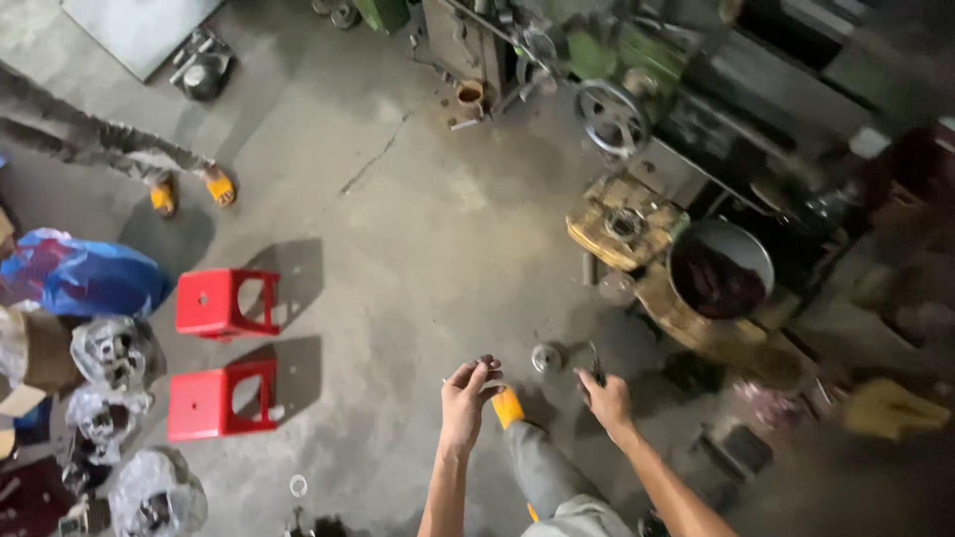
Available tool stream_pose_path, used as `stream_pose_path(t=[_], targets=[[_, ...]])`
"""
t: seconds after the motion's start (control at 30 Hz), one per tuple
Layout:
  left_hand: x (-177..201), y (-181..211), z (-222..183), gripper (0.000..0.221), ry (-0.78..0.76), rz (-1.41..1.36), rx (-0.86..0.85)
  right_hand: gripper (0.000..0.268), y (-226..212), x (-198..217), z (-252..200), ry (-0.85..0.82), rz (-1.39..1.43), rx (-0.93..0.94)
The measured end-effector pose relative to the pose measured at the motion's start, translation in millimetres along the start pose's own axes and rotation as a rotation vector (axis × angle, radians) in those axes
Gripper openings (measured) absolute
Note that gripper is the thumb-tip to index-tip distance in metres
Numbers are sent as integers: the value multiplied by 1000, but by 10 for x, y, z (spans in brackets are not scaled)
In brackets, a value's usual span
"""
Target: Repairing or assembling mechanical clutch components on the floor using pliers and a screwdriver.
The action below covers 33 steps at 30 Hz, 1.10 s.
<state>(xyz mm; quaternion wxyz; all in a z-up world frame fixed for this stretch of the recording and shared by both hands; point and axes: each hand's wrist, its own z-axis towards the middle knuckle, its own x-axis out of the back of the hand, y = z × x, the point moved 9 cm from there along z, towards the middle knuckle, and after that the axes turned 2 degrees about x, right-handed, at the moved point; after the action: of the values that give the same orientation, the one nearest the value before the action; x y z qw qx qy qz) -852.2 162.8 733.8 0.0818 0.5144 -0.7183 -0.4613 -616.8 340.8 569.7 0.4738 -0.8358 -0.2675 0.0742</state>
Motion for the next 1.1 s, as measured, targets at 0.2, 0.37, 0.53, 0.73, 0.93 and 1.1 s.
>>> stream_pose_path(t=[0.2, 0.37, 0.53, 0.73, 0.93, 1.1], targets=[[282, 993, 1947, 30, -32, 7, 5, 22, -574, -969, 1389, 46, -145, 33], [84, 1834, 3798, 32, -164, 40, -22, 32, -1483, -2269, 3203, 40, -69, 99], [124, 1929, 5363, 36, -175, 10, 6, 30, -1932, -3207, 4688, 108, 69, -120], [279, 1479, 7186, 45, -246, -81, 146, 35, -1798, -3489, 6558, 407, -193, -170], [531, 787, 9359, 34, -380, 164, 114, 22, -573, -3196, 8949, 603, -310, -173], [681, 263, 11027, 35, -490, 396, 22, 31, 222, -2558, 11259, 746, -376, 63]])
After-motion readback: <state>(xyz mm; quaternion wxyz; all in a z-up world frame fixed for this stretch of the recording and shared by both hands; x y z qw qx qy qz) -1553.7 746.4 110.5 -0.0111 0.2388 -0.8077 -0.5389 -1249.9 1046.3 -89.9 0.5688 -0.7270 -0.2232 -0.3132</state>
